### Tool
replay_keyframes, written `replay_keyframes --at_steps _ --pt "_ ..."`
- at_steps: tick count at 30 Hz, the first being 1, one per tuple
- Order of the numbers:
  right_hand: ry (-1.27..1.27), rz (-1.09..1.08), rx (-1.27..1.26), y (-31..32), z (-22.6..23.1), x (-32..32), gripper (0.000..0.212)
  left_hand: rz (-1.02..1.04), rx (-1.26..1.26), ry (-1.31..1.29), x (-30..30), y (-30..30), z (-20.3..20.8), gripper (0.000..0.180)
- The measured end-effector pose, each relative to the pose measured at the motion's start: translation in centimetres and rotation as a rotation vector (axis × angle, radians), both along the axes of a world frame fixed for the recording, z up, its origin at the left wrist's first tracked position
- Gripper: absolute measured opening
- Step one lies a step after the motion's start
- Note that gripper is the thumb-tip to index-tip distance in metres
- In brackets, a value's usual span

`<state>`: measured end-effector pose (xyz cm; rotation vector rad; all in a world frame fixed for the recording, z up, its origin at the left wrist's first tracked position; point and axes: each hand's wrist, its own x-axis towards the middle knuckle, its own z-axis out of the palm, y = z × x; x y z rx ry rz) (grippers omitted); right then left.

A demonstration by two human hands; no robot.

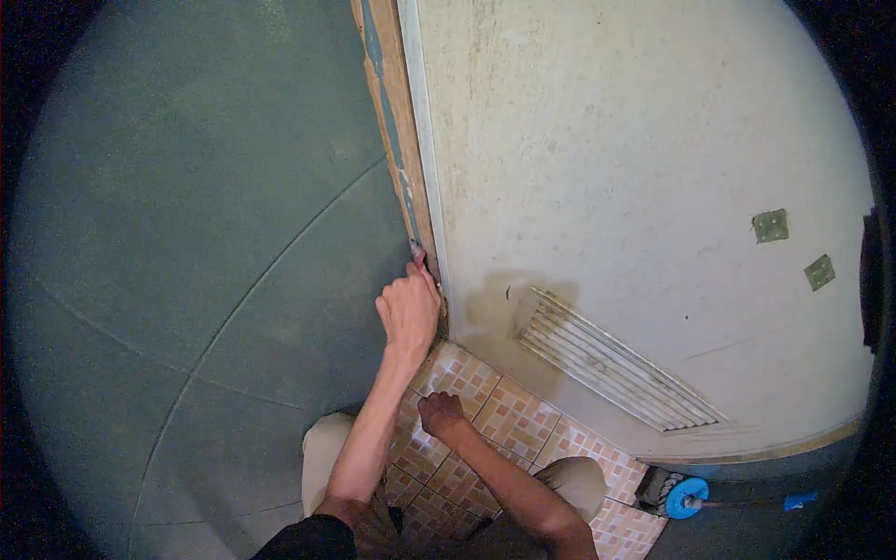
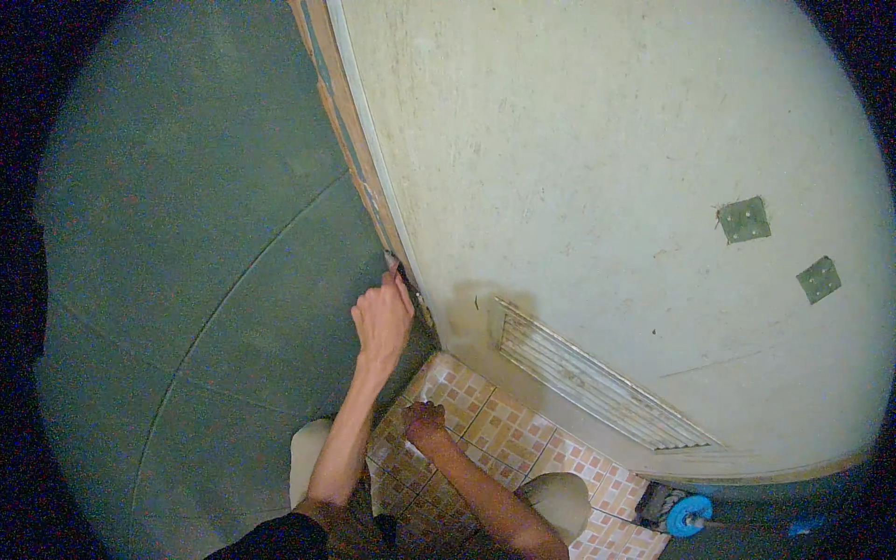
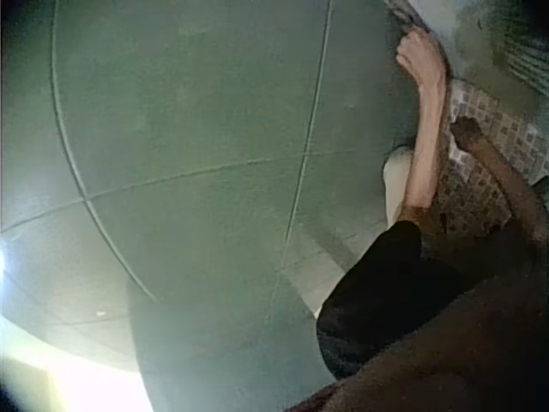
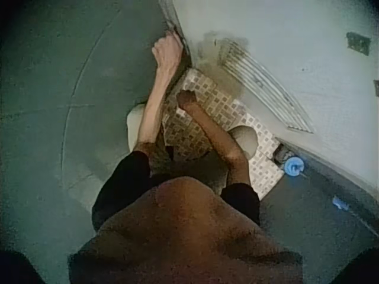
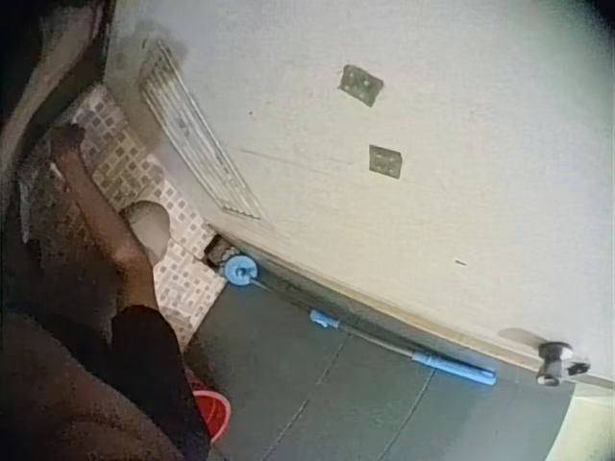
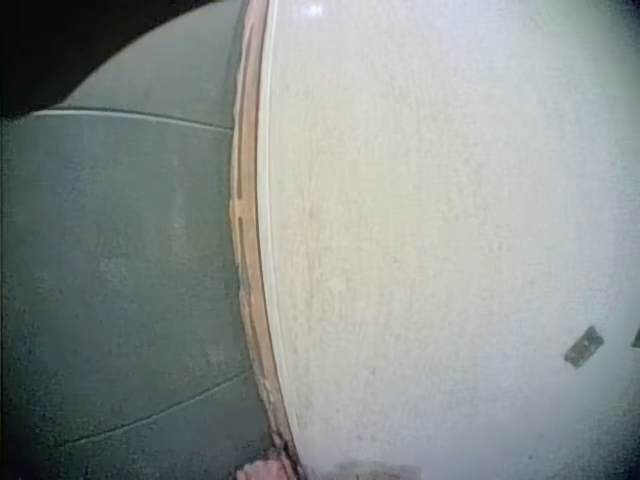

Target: The person scrapes a door frame with a tool and removes a strip of material by hand.

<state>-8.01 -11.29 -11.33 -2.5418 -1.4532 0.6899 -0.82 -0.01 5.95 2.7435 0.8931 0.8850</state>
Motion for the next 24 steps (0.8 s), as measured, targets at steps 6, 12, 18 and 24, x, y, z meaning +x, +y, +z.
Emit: replay_keyframes --at_steps 6,12,18,24 --pt "-0.029 -0.001 -0.032 0.1 0.2 -0.1 0.022 -0.044 -0.062 0.238 0.2 0.9 -4.7 0.025" --pt "-0.018 -0.007 0.05 -0.2 0.1 -0.2 0.022 -0.125 -0.112 0.369 -0.1 0.8 -6.0 0.026" --pt "0.006 -0.001 0.005 0.1 0.1 0.3 0.022 -0.038 -0.055 0.042 0.0 -0.6 0.8 0.03" --pt "0.032 0.003 -0.116 0.6 1.2 0.3 0.025 -0.089 -0.056 0.052 0.3 0.6 -1.8 0.031"
